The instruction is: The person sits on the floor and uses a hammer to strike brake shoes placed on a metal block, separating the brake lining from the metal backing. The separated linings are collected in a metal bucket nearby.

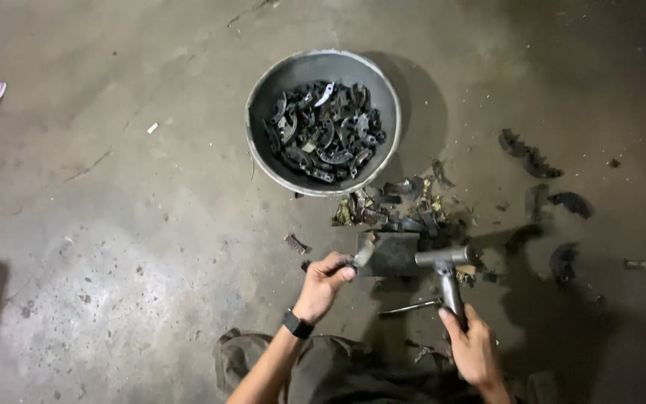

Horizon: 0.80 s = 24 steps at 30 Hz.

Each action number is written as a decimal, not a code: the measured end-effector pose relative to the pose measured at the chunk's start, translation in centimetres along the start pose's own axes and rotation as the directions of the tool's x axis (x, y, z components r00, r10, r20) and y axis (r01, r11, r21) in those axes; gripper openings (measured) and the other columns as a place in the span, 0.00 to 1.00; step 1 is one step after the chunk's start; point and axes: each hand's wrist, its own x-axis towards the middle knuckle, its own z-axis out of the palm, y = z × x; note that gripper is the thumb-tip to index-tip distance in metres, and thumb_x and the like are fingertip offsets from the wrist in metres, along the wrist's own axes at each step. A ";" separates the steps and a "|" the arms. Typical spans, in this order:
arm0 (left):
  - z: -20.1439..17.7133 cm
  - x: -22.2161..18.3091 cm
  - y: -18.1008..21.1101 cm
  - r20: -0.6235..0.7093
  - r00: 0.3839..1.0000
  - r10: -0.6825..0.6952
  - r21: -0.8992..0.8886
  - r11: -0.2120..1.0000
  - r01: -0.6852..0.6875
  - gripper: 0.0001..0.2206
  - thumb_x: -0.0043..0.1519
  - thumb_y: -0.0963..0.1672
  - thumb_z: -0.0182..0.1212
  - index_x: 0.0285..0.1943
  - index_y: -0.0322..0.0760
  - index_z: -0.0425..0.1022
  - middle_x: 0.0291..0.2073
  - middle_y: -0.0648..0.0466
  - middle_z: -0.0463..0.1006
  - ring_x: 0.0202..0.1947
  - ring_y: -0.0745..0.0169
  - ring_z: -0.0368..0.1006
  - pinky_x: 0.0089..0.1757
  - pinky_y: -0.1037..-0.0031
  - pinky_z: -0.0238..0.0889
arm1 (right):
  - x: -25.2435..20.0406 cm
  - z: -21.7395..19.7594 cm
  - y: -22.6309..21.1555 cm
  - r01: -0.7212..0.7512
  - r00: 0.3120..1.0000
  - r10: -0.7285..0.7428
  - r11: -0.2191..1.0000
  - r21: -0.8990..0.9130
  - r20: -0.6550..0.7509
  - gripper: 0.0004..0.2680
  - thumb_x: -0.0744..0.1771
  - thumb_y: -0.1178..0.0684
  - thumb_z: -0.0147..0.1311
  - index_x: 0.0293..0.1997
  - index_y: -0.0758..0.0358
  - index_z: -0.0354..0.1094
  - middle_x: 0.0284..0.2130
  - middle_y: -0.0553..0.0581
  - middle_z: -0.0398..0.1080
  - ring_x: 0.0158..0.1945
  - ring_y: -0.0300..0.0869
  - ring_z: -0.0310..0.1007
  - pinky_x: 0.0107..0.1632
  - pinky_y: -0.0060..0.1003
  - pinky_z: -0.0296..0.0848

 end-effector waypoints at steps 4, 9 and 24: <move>0.1 4.5 10.6 0.008 0.989 0.151 0.190 0.970 -0.150 0.09 0.61 0.41 0.68 0.48 0.30 0.79 0.33 0.62 0.76 0.36 0.74 0.70 0.40 0.76 0.66 | -0.7 -1.3 1.6 -0.076 0.997 0.075 0.995 0.060 0.011 0.14 0.67 0.43 0.57 0.36 0.68 0.68 0.14 0.62 0.67 0.15 0.45 0.67 0.21 0.43 0.65; 0.7 13.9 16.6 -0.239 0.897 0.372 0.460 0.857 -0.232 0.13 0.62 0.45 0.71 0.48 0.29 0.79 0.35 0.51 0.79 0.37 0.64 0.71 0.42 0.70 0.69 | 0.2 -2.1 6.7 -0.122 0.991 0.127 0.988 0.096 -0.046 0.15 0.66 0.44 0.58 0.41 0.70 0.71 0.19 0.61 0.71 0.24 0.48 0.72 0.30 0.43 0.70; 24.2 22.3 6.1 0.508 0.778 -0.369 0.798 -0.140 -0.587 0.18 0.64 0.51 0.58 0.54 0.34 0.75 0.51 0.41 0.76 0.52 0.42 0.74 0.49 0.56 0.70 | -0.5 -3.1 13.0 -0.434 0.884 0.463 0.861 0.264 -0.057 0.20 0.67 0.40 0.53 0.52 0.72 0.69 0.27 0.68 0.73 0.28 0.54 0.75 0.33 0.49 0.72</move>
